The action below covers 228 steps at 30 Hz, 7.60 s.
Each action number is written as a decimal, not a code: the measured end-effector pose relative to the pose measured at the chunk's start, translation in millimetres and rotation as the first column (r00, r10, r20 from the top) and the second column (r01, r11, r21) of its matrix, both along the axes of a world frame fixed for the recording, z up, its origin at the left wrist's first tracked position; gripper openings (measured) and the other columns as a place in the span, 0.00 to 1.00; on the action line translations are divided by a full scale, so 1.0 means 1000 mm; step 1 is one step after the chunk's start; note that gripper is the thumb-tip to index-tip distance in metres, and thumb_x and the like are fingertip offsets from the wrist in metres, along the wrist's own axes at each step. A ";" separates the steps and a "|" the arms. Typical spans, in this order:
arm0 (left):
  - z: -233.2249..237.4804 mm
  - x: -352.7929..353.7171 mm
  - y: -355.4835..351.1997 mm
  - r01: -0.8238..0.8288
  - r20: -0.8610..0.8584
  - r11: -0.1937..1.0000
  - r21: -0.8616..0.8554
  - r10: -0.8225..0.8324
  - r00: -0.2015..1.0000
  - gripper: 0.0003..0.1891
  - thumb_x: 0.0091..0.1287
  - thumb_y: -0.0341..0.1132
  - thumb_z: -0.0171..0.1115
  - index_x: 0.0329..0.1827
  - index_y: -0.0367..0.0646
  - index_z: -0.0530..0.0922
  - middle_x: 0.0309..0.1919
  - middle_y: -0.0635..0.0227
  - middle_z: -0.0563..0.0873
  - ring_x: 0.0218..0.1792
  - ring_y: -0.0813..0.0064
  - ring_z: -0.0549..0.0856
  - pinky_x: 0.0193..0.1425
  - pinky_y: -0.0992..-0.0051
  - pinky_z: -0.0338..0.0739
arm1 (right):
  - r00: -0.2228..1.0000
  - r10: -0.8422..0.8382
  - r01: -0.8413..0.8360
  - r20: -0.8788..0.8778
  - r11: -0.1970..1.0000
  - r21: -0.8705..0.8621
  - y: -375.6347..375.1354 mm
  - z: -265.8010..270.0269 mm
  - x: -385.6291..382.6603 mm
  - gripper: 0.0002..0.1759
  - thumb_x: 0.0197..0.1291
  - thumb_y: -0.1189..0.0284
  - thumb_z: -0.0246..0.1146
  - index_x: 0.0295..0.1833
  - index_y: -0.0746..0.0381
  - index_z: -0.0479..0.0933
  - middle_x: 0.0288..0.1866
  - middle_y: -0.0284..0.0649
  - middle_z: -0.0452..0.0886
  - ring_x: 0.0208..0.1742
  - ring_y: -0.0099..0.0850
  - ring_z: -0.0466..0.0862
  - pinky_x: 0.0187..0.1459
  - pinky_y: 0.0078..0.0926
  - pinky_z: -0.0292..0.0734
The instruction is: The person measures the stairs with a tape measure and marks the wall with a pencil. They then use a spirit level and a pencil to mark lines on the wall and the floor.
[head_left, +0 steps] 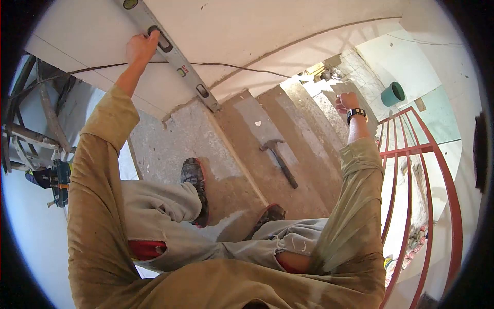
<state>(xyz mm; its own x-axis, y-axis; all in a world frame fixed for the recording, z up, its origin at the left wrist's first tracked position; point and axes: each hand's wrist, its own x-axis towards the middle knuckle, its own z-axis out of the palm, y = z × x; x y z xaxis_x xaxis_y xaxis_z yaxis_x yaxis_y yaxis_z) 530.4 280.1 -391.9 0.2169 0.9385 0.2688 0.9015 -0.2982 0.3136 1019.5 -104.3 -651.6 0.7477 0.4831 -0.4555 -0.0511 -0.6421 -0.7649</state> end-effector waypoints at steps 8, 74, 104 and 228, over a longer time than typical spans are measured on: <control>-0.012 -0.002 0.013 -0.029 -0.010 0.995 0.100 0.030 0.999 0.33 0.59 0.62 0.54 0.35 0.35 0.86 0.35 0.48 0.88 0.42 0.47 0.87 0.49 0.56 0.80 | 1.000 0.025 -0.025 -0.007 1.000 0.008 0.007 0.001 -0.004 0.15 0.60 0.69 0.58 0.47 0.69 0.78 0.38 0.45 0.86 0.32 0.36 0.87 0.30 0.36 0.80; -0.002 0.003 -0.010 -0.022 0.119 1.000 0.004 0.021 0.993 0.27 0.59 0.58 0.57 0.24 0.38 0.82 0.19 0.61 0.86 0.25 0.70 0.88 0.41 0.70 0.82 | 0.042 0.883 -0.696 0.468 0.362 -0.620 0.184 -0.134 -0.212 0.14 0.57 0.61 0.62 0.37 0.60 0.86 0.40 0.50 0.86 0.45 0.45 0.86 0.47 0.44 0.81; -0.004 0.005 -0.005 -0.095 0.210 0.992 -0.081 0.110 0.972 0.22 0.56 0.52 0.61 0.22 0.38 0.80 0.19 0.60 0.86 0.27 0.72 0.89 0.38 0.72 0.82 | 0.842 0.365 -0.317 -0.396 0.931 0.184 0.318 -0.228 -0.362 0.14 0.67 0.69 0.54 0.32 0.65 0.78 0.23 0.43 0.81 0.17 0.32 0.80 0.19 0.32 0.77; -0.009 0.004 0.002 -0.003 0.233 0.999 -0.054 0.015 0.972 0.24 0.60 0.48 0.57 0.19 0.31 0.79 0.16 0.54 0.84 0.22 0.67 0.88 0.34 0.71 0.82 | 0.897 0.383 -0.250 -0.220 0.851 0.462 0.280 -0.164 -0.356 0.13 0.65 0.68 0.58 0.33 0.66 0.81 0.20 0.36 0.79 0.18 0.26 0.79 0.21 0.26 0.73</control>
